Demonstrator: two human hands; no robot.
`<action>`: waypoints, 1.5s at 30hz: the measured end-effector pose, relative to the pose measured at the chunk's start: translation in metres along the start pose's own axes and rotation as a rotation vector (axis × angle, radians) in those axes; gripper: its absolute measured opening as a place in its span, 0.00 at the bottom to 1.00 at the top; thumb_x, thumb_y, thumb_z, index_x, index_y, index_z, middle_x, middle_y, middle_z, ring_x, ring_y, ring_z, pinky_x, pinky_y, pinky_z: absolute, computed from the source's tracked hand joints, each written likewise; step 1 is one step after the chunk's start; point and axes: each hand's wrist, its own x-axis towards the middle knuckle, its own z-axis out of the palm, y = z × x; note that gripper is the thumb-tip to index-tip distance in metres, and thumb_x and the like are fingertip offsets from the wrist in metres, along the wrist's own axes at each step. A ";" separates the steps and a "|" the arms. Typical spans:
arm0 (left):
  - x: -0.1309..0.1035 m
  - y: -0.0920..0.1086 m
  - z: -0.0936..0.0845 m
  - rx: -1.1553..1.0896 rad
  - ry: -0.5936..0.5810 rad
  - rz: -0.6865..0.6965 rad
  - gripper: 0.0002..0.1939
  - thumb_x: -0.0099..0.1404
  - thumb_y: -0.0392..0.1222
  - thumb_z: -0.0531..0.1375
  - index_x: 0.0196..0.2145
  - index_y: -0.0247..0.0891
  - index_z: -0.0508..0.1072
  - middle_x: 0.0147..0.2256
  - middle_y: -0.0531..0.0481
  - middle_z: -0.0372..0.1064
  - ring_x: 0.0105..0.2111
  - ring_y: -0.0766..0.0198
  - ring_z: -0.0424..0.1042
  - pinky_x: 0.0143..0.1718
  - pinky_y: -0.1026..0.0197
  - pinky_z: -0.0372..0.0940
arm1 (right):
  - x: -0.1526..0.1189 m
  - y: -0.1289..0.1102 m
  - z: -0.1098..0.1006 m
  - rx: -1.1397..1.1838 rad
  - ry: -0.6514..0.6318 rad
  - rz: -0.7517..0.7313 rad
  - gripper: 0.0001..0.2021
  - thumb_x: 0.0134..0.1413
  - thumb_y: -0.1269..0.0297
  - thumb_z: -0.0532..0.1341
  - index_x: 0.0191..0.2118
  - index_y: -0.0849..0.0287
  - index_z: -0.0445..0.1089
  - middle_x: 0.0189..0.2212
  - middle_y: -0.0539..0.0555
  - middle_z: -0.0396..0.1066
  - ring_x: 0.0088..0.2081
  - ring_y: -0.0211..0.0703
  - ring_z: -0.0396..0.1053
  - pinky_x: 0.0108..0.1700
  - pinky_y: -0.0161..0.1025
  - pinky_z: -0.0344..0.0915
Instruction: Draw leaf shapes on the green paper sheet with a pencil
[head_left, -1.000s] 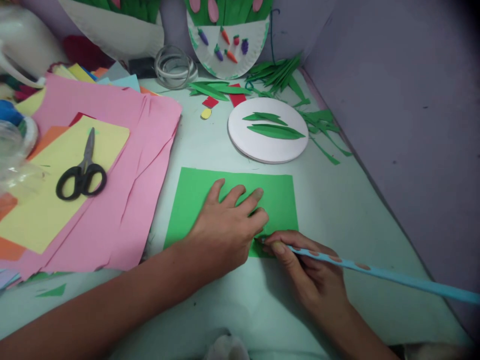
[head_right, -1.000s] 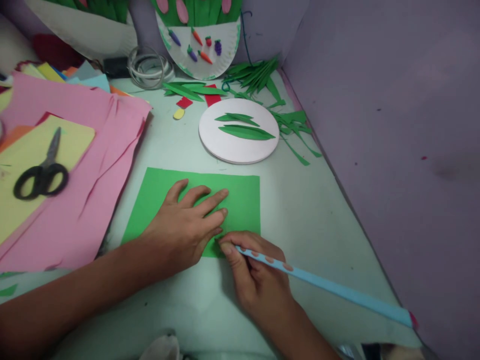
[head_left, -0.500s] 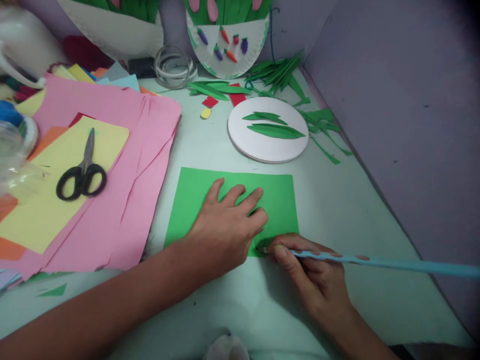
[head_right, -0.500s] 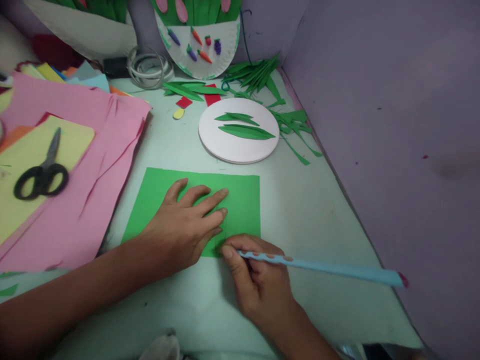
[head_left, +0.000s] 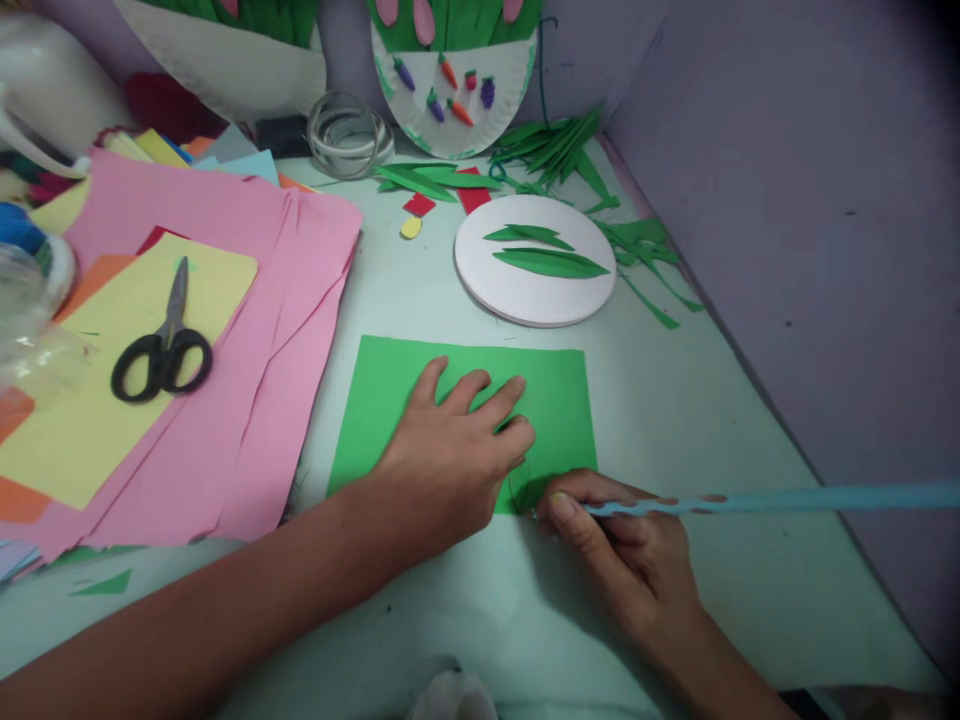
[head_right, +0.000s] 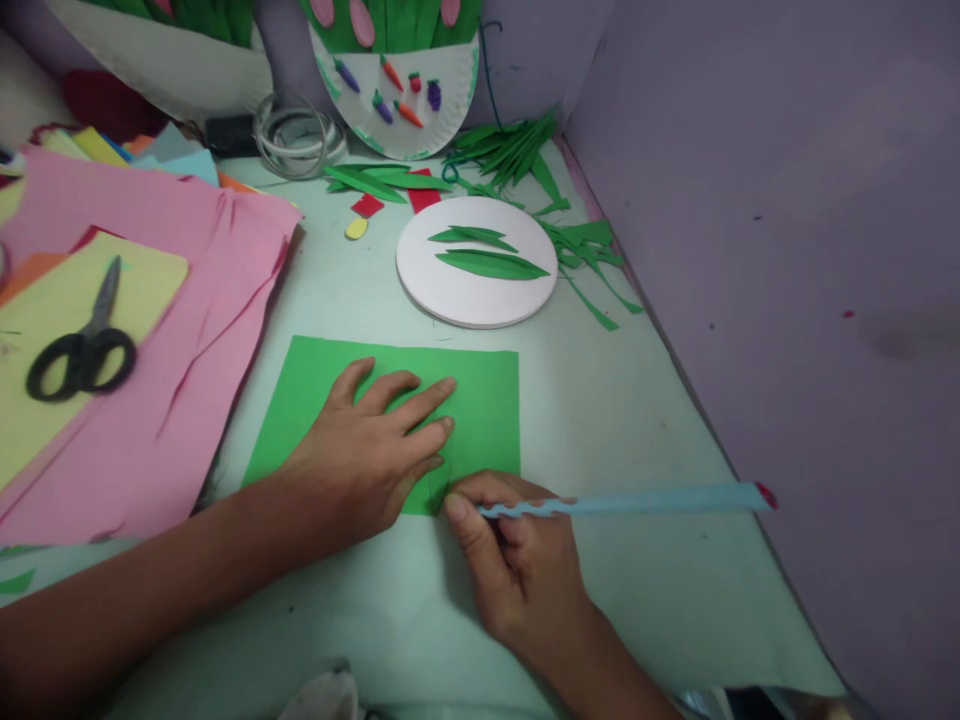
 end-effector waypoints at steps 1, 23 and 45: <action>0.000 0.000 0.000 0.000 0.000 0.000 0.10 0.66 0.38 0.53 0.43 0.39 0.71 0.60 0.45 0.59 0.55 0.43 0.61 0.54 0.30 0.50 | 0.000 0.000 0.000 0.003 -0.004 0.006 0.14 0.60 0.67 0.54 0.24 0.58 0.67 0.18 0.48 0.67 0.21 0.37 0.66 0.23 0.34 0.60; -0.006 0.004 -0.007 -0.188 -0.038 -0.079 0.19 0.60 0.49 0.61 0.46 0.38 0.68 0.62 0.45 0.55 0.57 0.42 0.56 0.57 0.32 0.45 | 0.027 -0.003 -0.010 0.221 0.045 0.050 0.12 0.60 0.63 0.56 0.27 0.57 0.71 0.23 0.51 0.72 0.24 0.38 0.70 0.23 0.32 0.65; -0.005 0.003 -0.013 -0.299 -0.104 -0.100 0.17 0.60 0.46 0.62 0.44 0.38 0.66 0.63 0.44 0.53 0.60 0.41 0.53 0.58 0.31 0.42 | 0.030 0.015 -0.002 0.118 -0.088 -0.095 0.09 0.61 0.68 0.54 0.30 0.57 0.68 0.22 0.47 0.67 0.24 0.35 0.65 0.26 0.32 0.61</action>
